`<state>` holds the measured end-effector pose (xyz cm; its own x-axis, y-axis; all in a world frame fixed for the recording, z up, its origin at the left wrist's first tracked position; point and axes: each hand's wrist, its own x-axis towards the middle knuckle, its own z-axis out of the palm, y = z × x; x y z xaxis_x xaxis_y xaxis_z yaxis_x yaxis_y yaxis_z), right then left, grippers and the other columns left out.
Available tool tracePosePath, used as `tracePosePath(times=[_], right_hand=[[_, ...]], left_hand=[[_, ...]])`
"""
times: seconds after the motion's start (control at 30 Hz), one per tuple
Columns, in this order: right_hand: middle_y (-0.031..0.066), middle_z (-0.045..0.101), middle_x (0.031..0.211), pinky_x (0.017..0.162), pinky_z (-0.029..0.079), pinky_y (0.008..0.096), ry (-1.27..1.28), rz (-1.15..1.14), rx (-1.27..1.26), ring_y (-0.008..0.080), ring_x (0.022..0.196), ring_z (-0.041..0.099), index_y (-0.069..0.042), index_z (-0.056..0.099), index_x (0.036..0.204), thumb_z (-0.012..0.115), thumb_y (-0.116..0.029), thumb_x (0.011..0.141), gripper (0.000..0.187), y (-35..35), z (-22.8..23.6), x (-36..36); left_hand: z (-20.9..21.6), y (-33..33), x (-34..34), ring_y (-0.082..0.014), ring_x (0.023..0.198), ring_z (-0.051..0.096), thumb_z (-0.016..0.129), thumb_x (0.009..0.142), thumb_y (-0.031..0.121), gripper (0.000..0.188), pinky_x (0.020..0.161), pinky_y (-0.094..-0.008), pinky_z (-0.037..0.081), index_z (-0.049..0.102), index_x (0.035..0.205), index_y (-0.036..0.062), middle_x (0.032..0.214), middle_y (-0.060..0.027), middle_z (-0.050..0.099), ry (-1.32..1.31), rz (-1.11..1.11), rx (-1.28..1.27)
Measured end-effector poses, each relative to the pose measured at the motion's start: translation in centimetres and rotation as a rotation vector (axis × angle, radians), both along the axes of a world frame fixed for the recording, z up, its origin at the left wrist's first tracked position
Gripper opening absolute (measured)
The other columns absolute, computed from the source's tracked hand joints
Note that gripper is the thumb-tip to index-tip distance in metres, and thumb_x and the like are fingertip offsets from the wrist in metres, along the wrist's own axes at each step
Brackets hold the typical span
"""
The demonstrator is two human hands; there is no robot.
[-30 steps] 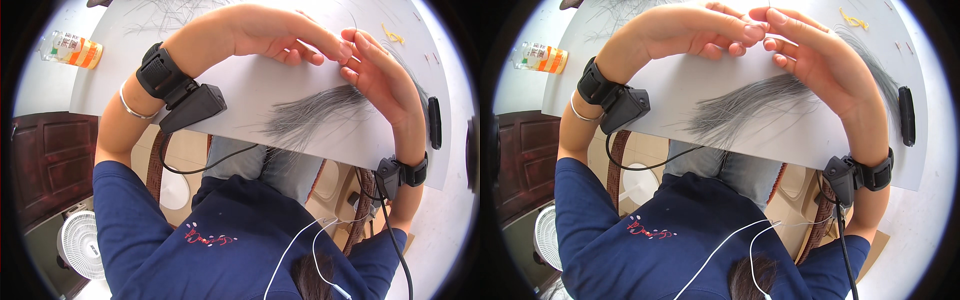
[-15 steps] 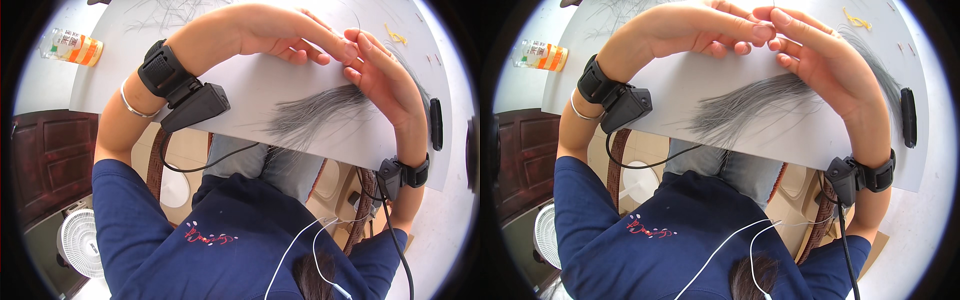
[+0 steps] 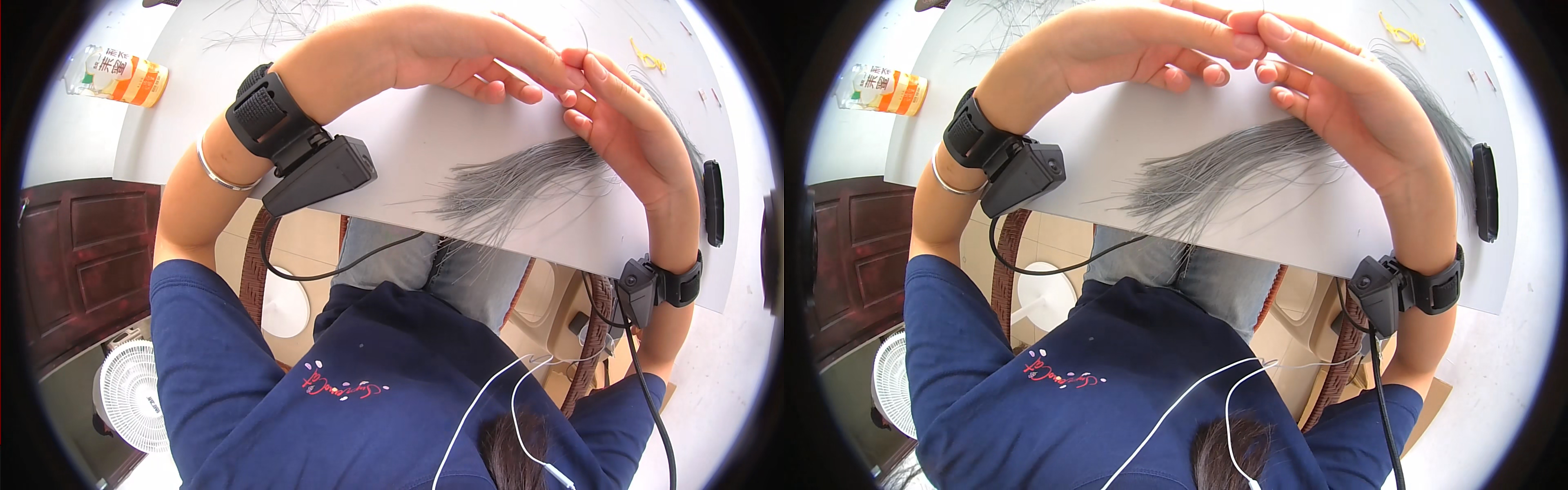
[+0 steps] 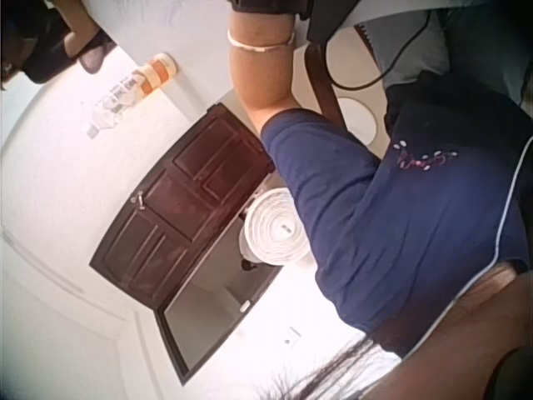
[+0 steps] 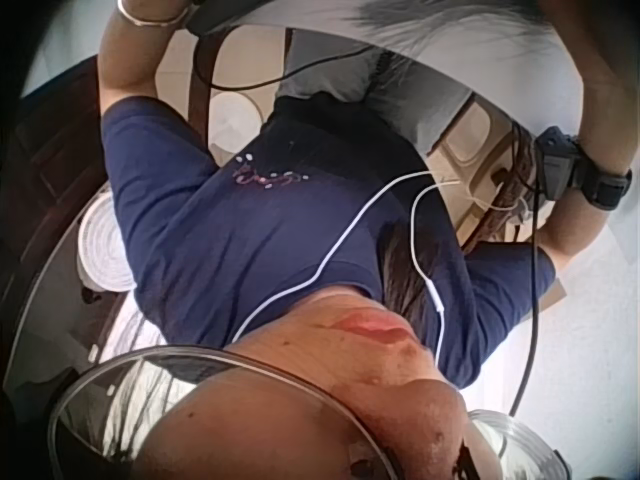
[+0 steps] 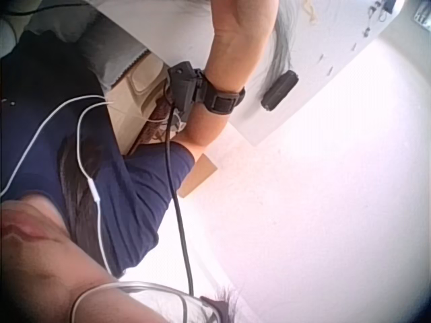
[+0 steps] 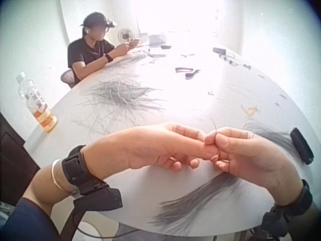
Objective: Assembling or sorting synthetic fibers for fishing lures at a work table.
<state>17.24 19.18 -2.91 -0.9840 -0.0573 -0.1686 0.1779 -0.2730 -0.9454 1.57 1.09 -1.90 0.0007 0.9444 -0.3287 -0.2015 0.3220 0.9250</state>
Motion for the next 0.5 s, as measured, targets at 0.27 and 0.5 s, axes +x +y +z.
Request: tracePosePath(times=[0.27,0.5], right_hand=[[0.0036,0.058,0.117,0.083,0.045,0.0217,0.015,-0.003,0.005,0.0115,0.101,0.052,-0.004,0.057,0.126,0.056,-0.029,0.099,0.036,0.12,-0.04,0.06],[0.0047,0.058,0.118,0.083,0.045,0.0219,0.005,-0.021,0.000,0.0117,0.105,0.053,-0.004,0.058,0.126,0.057,-0.030,0.099,0.037,0.03,-0.14,0.13]], left_hand=[[-0.88,0.06,-0.24,-0.0025,0.077,0.056,0.072,0.089,0.031,0.025,0.060,-0.0127,0.041,0.065,0.102,0.0105,0.088,0.0040,0.061,-0.117,-0.014,0.117],[-0.74,-0.13,-0.22,-0.0030,0.078,0.057,0.073,0.088,0.031,0.028,0.060,-0.0126,0.041,0.065,0.104,0.0092,0.089,0.0025,0.062,-0.076,0.006,0.077]])
